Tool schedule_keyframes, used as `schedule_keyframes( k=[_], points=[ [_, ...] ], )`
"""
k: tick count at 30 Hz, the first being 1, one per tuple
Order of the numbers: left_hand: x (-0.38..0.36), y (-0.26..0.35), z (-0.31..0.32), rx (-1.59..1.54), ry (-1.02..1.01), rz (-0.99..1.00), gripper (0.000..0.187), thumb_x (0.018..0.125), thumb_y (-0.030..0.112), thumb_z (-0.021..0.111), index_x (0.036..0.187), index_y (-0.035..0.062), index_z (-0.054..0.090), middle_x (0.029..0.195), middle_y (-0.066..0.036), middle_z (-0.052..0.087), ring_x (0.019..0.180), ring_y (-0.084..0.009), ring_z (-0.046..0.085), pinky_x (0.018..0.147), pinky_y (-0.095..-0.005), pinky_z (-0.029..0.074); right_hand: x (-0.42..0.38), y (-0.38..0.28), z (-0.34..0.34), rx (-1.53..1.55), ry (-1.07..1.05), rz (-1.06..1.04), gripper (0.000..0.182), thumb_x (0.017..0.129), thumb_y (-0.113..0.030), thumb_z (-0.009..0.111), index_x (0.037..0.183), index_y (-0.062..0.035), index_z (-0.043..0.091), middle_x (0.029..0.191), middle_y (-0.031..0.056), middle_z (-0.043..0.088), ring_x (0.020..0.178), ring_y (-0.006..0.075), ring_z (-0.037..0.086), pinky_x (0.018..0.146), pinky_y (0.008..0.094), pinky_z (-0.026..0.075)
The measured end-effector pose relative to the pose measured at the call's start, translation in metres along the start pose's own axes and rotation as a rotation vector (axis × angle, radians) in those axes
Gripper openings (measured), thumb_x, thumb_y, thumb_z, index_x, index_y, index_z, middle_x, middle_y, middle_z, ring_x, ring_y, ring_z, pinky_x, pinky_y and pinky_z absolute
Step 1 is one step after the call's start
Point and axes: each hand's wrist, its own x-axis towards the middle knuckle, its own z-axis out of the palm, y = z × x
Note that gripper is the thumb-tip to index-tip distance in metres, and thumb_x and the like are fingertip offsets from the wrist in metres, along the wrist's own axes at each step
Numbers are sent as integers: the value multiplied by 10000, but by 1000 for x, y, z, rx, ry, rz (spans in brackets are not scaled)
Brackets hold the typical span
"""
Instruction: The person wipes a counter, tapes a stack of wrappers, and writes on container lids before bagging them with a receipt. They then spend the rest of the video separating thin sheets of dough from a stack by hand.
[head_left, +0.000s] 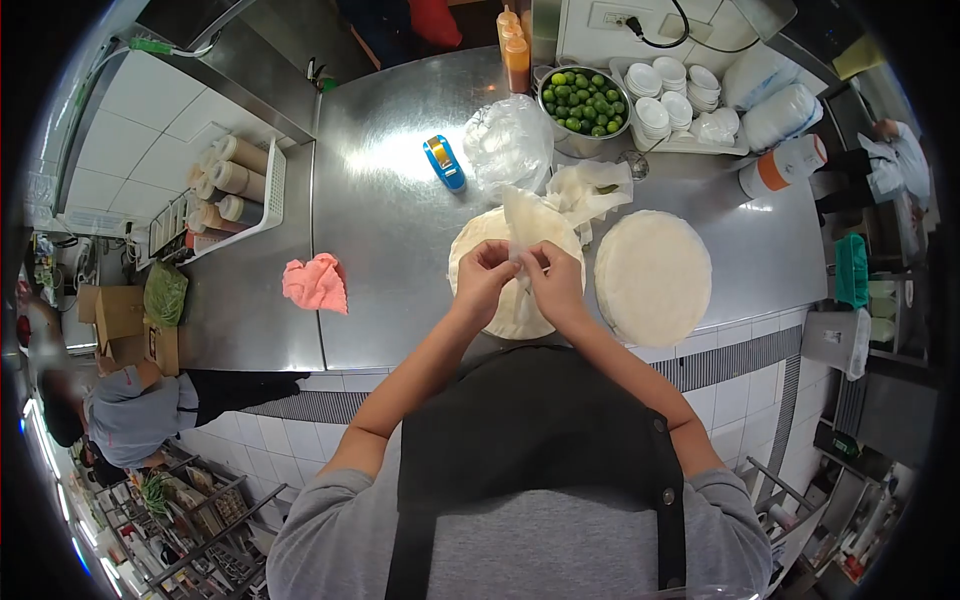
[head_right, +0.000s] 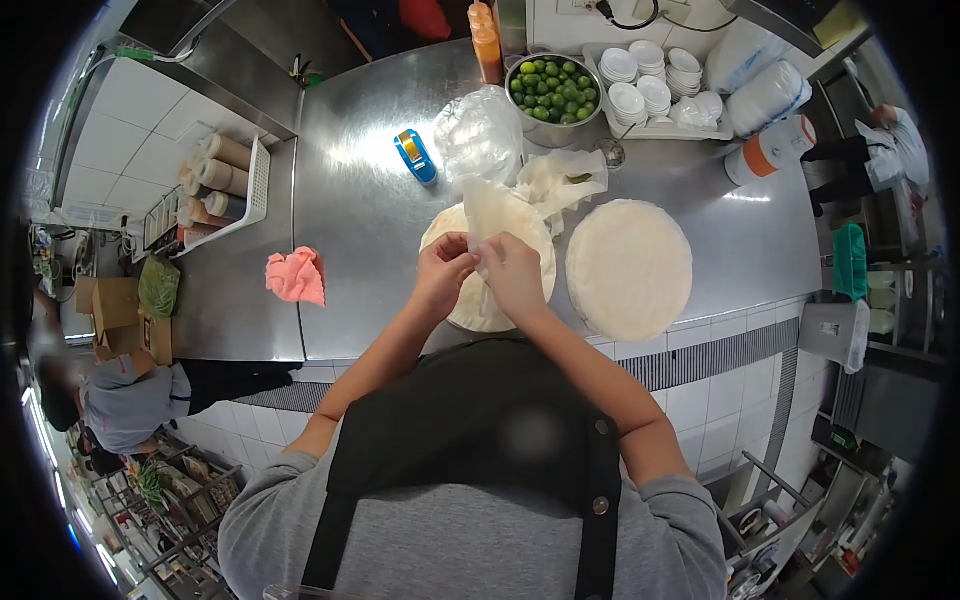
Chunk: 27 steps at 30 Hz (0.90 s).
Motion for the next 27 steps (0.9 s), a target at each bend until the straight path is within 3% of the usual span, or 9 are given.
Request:
schedule_keyframes(
  k=[5, 7, 11, 14, 16, 18, 21, 23, 27],
  points=[
    [-3, 6, -12, 26, 40, 29, 344, 769, -141, 667, 1090, -29, 621, 1000, -116, 667, 891, -171, 645, 829, -300, 552, 6, 16, -4, -62, 84, -112, 165, 906, -122, 646, 872, 39, 650, 817, 209, 667, 750, 338, 666, 682, 409, 492],
    [-4, 13, -23, 120, 83, 103, 372, 748, -151, 671, 1096, -30, 618, 986, -116, 656, 880, -177, 640, 811, -297, 556, 14, 26, -10, -133, 185, -186, 119, 913, -76, 659, 880, 37, 674, 692, 102, 653, 602, 149, 579, 597, 296, 465],
    [-4, 23, -35, 154, 156, 74, 380, 748, -142, 668, 1105, -24, 615, 979, -102, 642, 872, -175, 634, 794, -298, 555, 19, 26, -16, -120, 208, -102, 129, 910, -87, 671, 875, 37, 670, 679, 95, 643, 595, 148, 573, 595, 297, 464],
    [-2, 25, -27, 295, 200, -15, 365, 771, -60, 708, 1123, -31, 615, 1006, -108, 652, 859, -157, 609, 743, -283, 518, 12, 8, -10, -65, 107, -217, 131, 911, -96, 678, 884, 31, 663, 715, 94, 649, 616, 148, 576, 595, 294, 459],
    [4, 19, -15, 301, 231, 42, 341, 793, -30, 723, 1117, -34, 621, 994, -106, 665, 840, -158, 621, 743, -281, 519, 5, -8, -7, -80, -87, -275, 161, 913, -131, 652, 908, 29, 652, 851, 175, 656, 775, 335, 638, 723, 381, 494],
    [8, 16, -13, 304, 261, 101, 320, 814, 0, 739, 1112, -37, 627, 982, -103, 677, 822, -158, 633, 744, -280, 519, 1, -12, -8, -29, -148, -244, 157, 916, -135, 655, 917, 23, 654, 889, 183, 650, 808, 348, 634, 742, 377, 495],
    [14, 21, -25, 323, 119, 167, 275, 858, 35, 734, 1114, -28, 655, 970, -101, 704, 820, -152, 655, 739, -282, 526, 2, -1, -14, 7, -16, -290, 150, 910, -124, 664, 905, 25, 652, 818, 152, 649, 739, 274, 632, 711, 356, 490],
    [15, 29, -30, 188, 119, 81, 246, 878, 6, 693, 1120, -35, 674, 975, -104, 718, 817, -138, 667, 731, -279, 530, 3, 15, -26, 158, 205, -20, 151, 907, -126, 677, 893, 23, 651, 736, 80, 638, 689, 156, 591, 674, 323, 472],
    [20, 7, -21, 276, 106, 76, 209, 922, 56, 646, 1100, -48, 683, 986, -87, 706, 826, -139, 652, 727, -282, 512, -5, 82, -23, 52, 162, 80, 210, 883, -190, 728, 885, 6, 652, 731, 10, 627, 717, 94, 560, 689, 283, 469]
  ],
)
